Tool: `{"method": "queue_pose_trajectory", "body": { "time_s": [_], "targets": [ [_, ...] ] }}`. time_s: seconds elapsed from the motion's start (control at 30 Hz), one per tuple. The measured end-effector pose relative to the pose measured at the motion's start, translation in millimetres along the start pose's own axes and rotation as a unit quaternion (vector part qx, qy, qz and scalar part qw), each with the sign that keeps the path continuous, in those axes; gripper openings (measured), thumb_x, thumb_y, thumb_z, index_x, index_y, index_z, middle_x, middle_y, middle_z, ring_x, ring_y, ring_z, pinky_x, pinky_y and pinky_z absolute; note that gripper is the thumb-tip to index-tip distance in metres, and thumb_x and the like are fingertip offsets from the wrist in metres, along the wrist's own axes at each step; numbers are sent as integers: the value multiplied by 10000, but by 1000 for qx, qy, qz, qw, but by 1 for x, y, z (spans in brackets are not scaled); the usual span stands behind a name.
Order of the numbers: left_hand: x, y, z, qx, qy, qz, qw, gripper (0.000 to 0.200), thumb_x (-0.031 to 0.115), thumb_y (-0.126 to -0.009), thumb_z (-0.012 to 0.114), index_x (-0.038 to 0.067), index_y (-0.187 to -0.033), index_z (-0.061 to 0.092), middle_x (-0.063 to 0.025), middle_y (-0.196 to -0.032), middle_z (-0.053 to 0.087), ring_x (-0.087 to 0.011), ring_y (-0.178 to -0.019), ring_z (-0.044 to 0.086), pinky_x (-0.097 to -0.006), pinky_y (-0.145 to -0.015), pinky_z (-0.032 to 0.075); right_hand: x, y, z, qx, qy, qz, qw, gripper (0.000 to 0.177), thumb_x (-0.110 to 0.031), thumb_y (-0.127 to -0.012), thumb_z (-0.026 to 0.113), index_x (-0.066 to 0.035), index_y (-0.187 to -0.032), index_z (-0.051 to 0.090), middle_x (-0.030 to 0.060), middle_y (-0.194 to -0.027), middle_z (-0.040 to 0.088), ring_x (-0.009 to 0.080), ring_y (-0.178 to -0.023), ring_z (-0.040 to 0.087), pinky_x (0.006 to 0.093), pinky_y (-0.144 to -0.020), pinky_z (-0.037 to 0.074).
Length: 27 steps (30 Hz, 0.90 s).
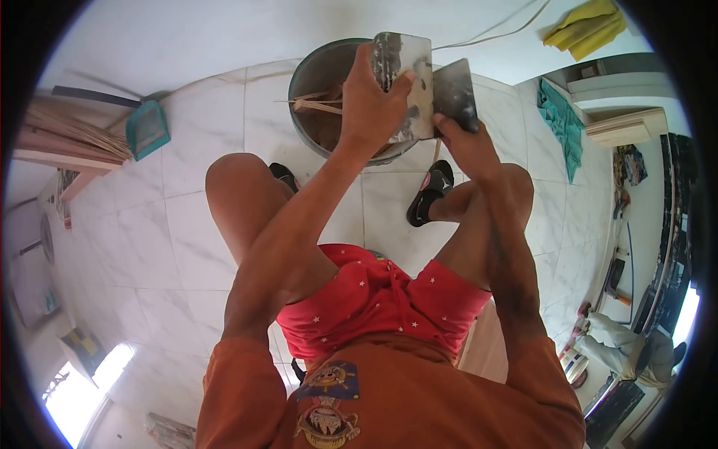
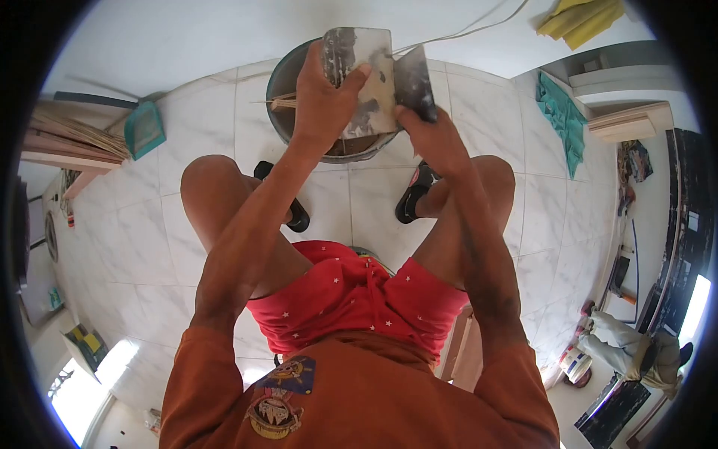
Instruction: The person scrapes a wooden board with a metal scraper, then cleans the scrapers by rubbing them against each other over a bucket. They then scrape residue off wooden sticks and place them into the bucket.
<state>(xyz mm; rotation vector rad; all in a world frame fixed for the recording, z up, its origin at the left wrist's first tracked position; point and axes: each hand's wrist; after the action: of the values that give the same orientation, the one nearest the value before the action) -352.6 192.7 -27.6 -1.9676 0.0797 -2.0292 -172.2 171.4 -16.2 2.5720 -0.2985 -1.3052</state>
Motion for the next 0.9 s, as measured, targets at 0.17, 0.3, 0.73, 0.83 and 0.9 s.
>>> {"method": "queue_pose_trajectory", "body": {
  "time_s": [0.17,0.3,0.73,0.83,0.9],
  "targets": [
    [-13,1,-1,-1,-5,6,1000,368,103,-855,700,-20,-1154,525,-181,-985,689,-271,-910,681,-395,-854,513,10,-1,4,-18,5,-5,1000,525,-502,-866,638,10,-975,678,46,-746,602,163,-696,556,334,-623,457],
    [-14,-8,-8,-29,20,-21,999,374,110,-855,702,-24,-1160,531,-170,-1008,684,-258,-924,671,-385,-861,509,8,-16,5,-42,-26,-6,999,572,-576,-871,619,-11,-947,674,36,-728,575,157,-678,544,323,-595,447],
    [-23,-18,-15,-1,19,-45,999,436,120,-856,701,-57,-1216,530,-200,-1084,673,-269,-1000,663,-375,-900,501,-10,9,12,42,-53,-42,997,525,-486,-909,677,9,-1081,700,59,-894,679,138,-843,589,305,-796,484],
    [-18,-18,-16,-13,25,-52,998,440,115,-856,706,-56,-1220,528,-201,-1081,678,-280,-997,669,-379,-902,503,0,-2,3,-10,-31,25,999,503,-475,-903,680,10,-1035,699,46,-831,663,134,-788,587,300,-738,483],
    [-15,-16,-16,-17,14,-58,998,444,116,-855,711,-55,-1221,526,-196,-1073,684,-285,-989,673,-378,-900,505,2,-1,11,32,-38,-26,998,493,-479,-900,675,8,-979,691,36,-763,631,130,-722,571,296,-674,471]
  ]
}}
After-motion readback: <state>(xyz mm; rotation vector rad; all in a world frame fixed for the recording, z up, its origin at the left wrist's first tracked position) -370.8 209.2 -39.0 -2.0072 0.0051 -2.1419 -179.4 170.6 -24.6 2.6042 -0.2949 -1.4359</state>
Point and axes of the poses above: each hand's wrist, its own y-axis away from the middle knuckle, its own z-axis out of the palm, x = y × z
